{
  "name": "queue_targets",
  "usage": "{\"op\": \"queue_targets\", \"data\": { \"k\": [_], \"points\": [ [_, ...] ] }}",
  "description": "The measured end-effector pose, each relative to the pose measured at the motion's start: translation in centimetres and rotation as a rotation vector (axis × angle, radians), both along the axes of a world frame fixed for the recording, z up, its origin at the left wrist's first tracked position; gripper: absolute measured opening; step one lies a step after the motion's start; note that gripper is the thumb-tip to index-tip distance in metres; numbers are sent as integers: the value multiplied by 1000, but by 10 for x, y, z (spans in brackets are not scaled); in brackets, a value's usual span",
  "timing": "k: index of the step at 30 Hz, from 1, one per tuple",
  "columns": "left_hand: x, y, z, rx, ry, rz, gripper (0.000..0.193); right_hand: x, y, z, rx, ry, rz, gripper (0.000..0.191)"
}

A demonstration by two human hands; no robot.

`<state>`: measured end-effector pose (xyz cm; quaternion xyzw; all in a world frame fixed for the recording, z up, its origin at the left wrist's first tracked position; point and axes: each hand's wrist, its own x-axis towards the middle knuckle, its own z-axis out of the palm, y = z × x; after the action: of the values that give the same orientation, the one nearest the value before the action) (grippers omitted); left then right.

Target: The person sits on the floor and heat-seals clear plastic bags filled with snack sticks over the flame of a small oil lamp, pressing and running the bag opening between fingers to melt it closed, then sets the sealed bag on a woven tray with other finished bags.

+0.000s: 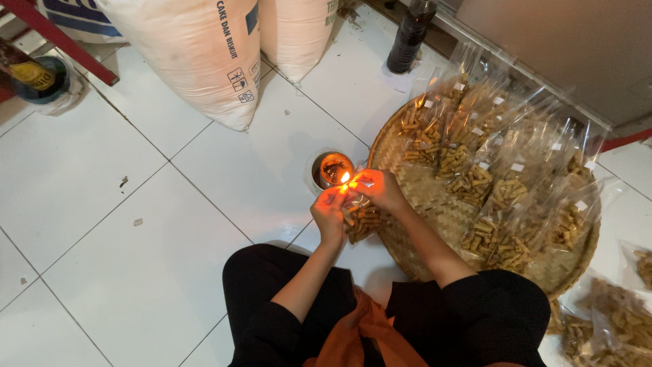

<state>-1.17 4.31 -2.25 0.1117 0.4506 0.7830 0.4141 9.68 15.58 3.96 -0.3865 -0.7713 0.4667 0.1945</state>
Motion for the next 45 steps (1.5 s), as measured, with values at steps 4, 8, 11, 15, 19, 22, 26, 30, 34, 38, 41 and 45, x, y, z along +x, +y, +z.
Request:
{"op": "queue_targets", "data": {
  "k": [4,8,11,15,19,22,26,30,34,38,41,45],
  "points": [
    [0,0,4,-36,-31,-9,19,0,-1,2,-86,17,-16,21],
    [2,-2,6,-42,-61,3,19,-2,-1,0,-78,123,20,19],
    [3,-3,5,-1,-19,38,19,-2,-1,-4,-192,220,-1,17],
    [3,-6,3,-71,-86,44,19,-3,-1,-7,-299,270,-29,17],
    [3,-13,0,-15,-134,13,17,-5,-1,-6,-377,319,-20,17],
    [3,-13,0,77,-116,35,15,-3,-2,-4,-279,223,-23,13],
    [2,-16,6,-13,-178,8,13,-2,-5,0,-261,241,29,12],
    [1,-18,11,-92,-213,-6,12,-4,-6,-1,-248,188,-13,14],
    [1,-16,12,22,-139,44,10,-4,-6,-7,-381,284,-32,14],
    [0,-18,13,1,-211,32,8,-2,-7,-10,-310,243,-38,15],
    [0,-19,15,3,-251,29,5,-1,-7,-10,-298,245,-36,16],
    [-1,-20,15,9,-259,17,6,-3,-8,-9,-328,247,-35,16]
  ]
}}
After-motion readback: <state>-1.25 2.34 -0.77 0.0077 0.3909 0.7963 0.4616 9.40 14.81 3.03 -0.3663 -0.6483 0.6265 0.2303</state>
